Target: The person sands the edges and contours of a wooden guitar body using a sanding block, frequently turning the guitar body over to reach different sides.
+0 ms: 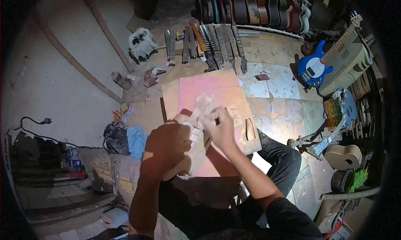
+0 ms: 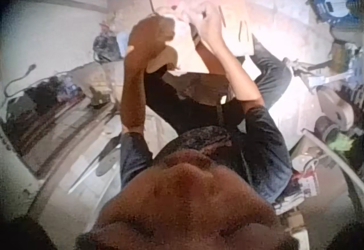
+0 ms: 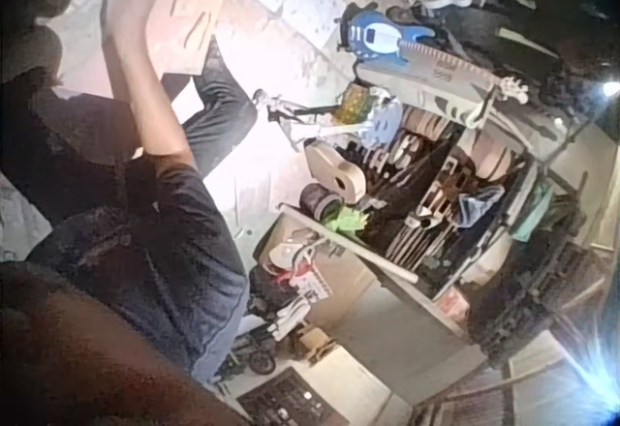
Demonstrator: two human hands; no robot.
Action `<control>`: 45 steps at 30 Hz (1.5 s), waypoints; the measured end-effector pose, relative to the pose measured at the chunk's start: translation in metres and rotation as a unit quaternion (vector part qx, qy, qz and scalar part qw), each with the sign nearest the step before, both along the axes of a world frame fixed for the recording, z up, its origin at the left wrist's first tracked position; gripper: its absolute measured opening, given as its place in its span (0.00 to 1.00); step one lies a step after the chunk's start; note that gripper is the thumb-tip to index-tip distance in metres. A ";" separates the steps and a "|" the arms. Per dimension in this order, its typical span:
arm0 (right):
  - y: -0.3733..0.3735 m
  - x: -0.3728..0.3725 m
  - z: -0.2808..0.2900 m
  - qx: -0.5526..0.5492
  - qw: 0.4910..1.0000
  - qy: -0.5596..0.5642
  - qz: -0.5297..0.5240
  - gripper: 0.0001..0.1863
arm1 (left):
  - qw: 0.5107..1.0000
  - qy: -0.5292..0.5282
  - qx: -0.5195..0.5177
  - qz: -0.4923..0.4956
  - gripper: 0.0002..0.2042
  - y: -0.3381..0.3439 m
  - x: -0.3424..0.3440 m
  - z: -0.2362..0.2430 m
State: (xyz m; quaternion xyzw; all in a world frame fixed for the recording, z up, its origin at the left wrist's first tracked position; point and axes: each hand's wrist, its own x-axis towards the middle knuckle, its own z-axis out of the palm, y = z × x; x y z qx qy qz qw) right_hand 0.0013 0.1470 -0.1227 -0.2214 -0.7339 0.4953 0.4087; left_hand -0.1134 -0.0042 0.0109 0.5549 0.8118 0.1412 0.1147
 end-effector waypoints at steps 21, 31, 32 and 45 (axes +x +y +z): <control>-0.011 0.012 0.029 -0.105 0.989 -0.092 -0.054 0.18 | 0.992 -0.075 0.023 0.102 0.18 0.011 0.039 0.029; -0.008 -0.002 0.002 -0.016 0.989 0.062 -0.133 0.18 | 0.993 -0.078 0.035 0.087 0.21 0.012 0.049 0.031; -0.011 0.001 -0.001 -0.020 0.991 0.074 -0.110 0.18 | 0.993 -0.078 0.040 0.085 0.22 0.011 0.047 0.032; 0.007 -0.012 -0.011 0.002 0.977 0.124 -0.176 0.16 | 0.993 0.107 -0.033 0.030 0.26 0.001 0.035 0.005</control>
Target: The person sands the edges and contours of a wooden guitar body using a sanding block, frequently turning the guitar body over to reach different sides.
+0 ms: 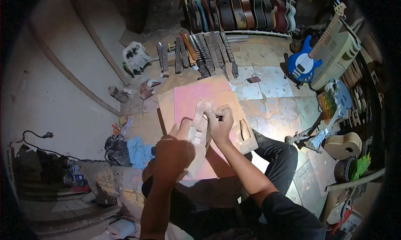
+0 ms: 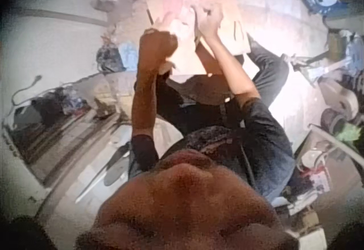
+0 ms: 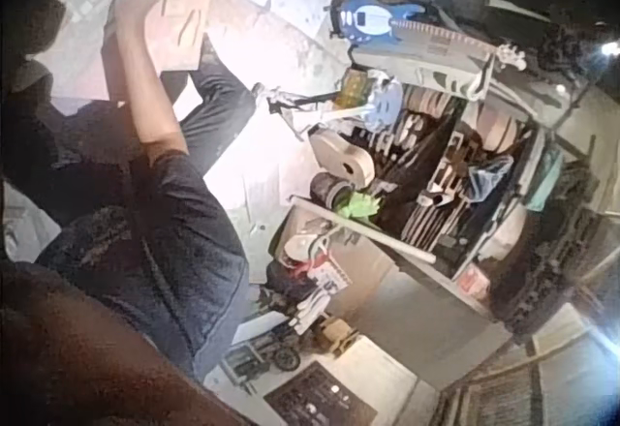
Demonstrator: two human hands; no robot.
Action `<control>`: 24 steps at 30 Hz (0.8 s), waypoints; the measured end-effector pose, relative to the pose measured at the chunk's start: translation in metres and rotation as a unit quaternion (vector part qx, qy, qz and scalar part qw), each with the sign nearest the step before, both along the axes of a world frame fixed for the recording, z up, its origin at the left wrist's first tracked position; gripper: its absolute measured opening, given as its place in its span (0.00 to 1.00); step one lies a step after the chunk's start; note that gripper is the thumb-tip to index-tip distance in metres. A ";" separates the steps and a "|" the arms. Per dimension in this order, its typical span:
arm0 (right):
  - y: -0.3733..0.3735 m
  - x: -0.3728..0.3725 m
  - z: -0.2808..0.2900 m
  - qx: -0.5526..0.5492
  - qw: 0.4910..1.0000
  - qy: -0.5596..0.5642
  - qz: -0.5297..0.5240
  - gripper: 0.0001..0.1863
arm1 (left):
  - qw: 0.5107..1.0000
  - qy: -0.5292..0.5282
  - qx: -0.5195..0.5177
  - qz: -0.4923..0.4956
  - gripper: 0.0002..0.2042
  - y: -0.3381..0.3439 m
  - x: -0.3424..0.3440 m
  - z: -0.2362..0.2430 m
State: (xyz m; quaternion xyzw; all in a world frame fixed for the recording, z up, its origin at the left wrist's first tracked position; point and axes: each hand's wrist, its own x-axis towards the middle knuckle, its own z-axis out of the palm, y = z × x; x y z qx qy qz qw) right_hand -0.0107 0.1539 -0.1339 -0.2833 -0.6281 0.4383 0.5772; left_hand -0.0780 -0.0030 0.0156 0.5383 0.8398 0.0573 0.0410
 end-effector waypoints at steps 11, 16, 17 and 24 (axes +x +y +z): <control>-0.015 0.011 -0.007 -0.028 0.997 0.021 0.069 0.18 | 0.996 -0.065 0.020 0.052 0.14 0.012 -0.001 0.005; 0.007 0.011 0.011 0.081 0.994 -0.061 0.035 0.19 | 0.996 -0.063 -0.002 0.060 0.20 0.012 0.003 0.016; -0.003 0.006 0.008 0.015 0.999 -0.023 0.021 0.18 | 0.997 -0.058 -0.013 0.053 0.20 0.008 0.000 0.010; -0.010 0.065 0.044 -0.425 0.856 -0.064 0.287 0.11 | 0.972 -0.205 0.070 0.088 0.21 0.005 -0.003 0.032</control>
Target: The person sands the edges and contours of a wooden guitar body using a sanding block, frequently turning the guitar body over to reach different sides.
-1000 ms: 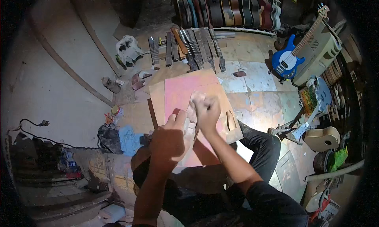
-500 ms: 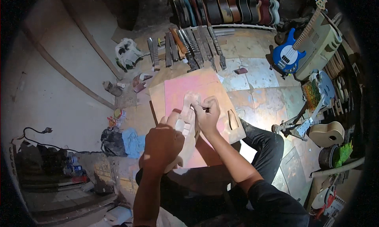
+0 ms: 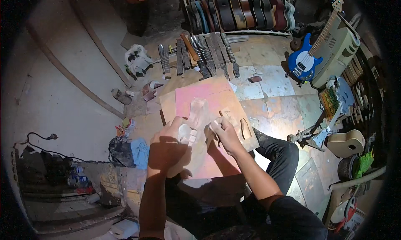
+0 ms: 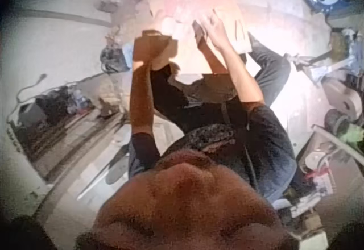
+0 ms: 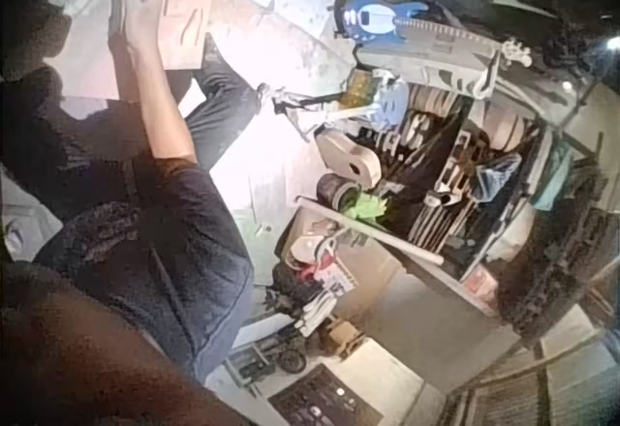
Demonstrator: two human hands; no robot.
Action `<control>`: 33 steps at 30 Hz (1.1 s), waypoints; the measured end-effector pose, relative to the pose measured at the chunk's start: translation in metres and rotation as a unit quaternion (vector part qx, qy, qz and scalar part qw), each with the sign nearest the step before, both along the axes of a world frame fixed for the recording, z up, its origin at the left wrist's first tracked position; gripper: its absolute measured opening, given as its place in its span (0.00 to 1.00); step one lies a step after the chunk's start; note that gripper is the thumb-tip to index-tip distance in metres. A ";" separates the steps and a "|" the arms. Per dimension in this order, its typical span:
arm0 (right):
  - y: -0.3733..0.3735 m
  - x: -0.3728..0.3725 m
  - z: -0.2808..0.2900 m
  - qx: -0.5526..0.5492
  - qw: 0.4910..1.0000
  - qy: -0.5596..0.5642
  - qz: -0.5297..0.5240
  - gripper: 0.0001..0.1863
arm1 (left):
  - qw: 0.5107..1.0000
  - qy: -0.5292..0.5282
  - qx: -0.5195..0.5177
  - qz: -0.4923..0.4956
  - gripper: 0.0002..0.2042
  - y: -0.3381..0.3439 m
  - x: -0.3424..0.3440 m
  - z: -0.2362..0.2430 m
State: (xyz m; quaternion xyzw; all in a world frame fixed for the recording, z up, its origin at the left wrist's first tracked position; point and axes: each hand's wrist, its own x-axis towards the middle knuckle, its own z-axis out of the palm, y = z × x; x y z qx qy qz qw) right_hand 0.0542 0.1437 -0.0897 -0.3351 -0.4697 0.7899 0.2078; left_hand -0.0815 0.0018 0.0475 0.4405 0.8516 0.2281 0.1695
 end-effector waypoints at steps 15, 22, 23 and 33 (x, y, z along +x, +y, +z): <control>0.005 0.013 -0.020 0.256 0.963 0.025 -0.080 0.05 | 0.997 -0.013 -0.001 -0.071 0.21 0.005 0.008 0.002; 0.012 -0.003 -0.023 0.274 0.945 0.009 -0.176 0.11 | 0.996 -0.064 -0.036 -0.057 0.23 0.010 0.009 0.018; 0.011 -0.005 -0.025 0.278 0.945 0.008 -0.175 0.12 | 0.996 -0.053 -0.042 -0.059 0.23 0.011 0.009 0.017; -0.001 -0.012 -0.039 0.275 0.955 0.011 -0.113 0.16 | 0.996 0.016 -0.065 -0.065 0.22 0.009 -0.002 0.004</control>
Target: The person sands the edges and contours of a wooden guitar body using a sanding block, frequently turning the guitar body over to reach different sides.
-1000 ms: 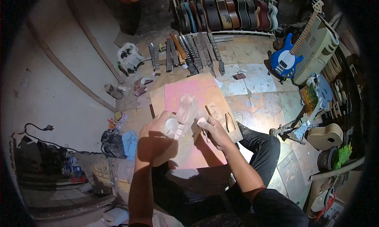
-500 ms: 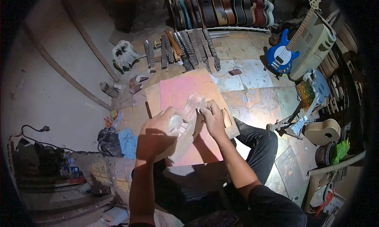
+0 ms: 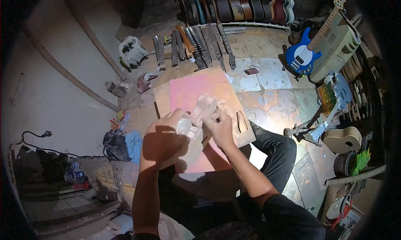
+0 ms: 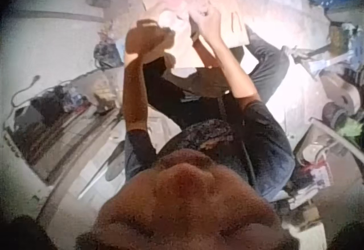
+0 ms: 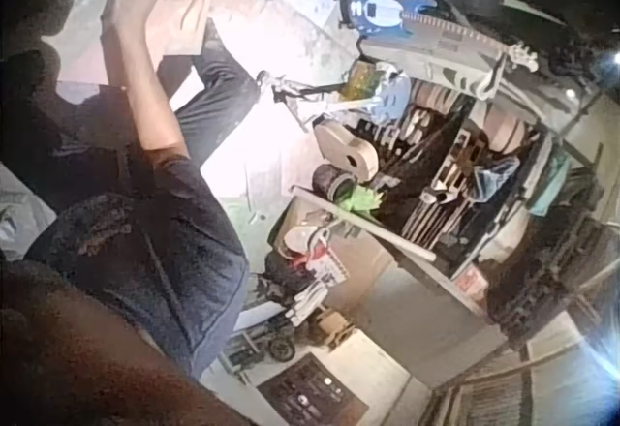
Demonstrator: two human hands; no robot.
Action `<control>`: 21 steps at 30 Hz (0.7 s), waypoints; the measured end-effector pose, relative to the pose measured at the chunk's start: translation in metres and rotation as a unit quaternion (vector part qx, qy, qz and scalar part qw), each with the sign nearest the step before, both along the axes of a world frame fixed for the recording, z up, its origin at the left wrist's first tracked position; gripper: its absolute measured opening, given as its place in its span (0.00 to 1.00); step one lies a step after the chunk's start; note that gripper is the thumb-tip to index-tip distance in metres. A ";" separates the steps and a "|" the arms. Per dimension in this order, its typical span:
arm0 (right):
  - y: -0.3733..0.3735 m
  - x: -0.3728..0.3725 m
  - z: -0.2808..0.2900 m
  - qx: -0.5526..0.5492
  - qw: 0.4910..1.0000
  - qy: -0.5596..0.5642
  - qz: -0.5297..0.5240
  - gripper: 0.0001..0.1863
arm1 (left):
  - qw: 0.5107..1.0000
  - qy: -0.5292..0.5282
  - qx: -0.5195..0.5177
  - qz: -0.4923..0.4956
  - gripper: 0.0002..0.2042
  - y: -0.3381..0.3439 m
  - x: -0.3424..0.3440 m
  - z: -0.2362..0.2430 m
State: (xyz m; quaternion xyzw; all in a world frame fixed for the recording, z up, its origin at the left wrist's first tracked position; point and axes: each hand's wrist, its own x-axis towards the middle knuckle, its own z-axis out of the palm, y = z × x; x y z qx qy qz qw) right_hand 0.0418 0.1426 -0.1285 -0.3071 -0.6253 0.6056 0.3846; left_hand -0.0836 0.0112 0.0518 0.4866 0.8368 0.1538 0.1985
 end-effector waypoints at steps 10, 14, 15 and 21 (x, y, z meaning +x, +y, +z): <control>-0.003 0.003 0.021 -0.080 0.996 -0.007 0.034 0.15 | 0.999 0.029 0.016 -0.010 0.20 -0.009 -0.006 -0.017; 0.000 0.004 0.013 -0.044 0.998 -0.032 -0.009 0.13 | 1.000 0.029 0.010 0.004 0.21 0.003 0.007 -0.003; -0.008 0.004 0.011 -0.036 0.998 -0.044 -0.008 0.13 | 1.000 0.025 0.009 0.005 0.22 0.002 0.006 -0.002; 0.003 0.004 0.018 0.012 1.000 -0.006 -0.021 0.16 | 1.000 0.008 0.022 0.005 0.24 0.002 0.005 -0.007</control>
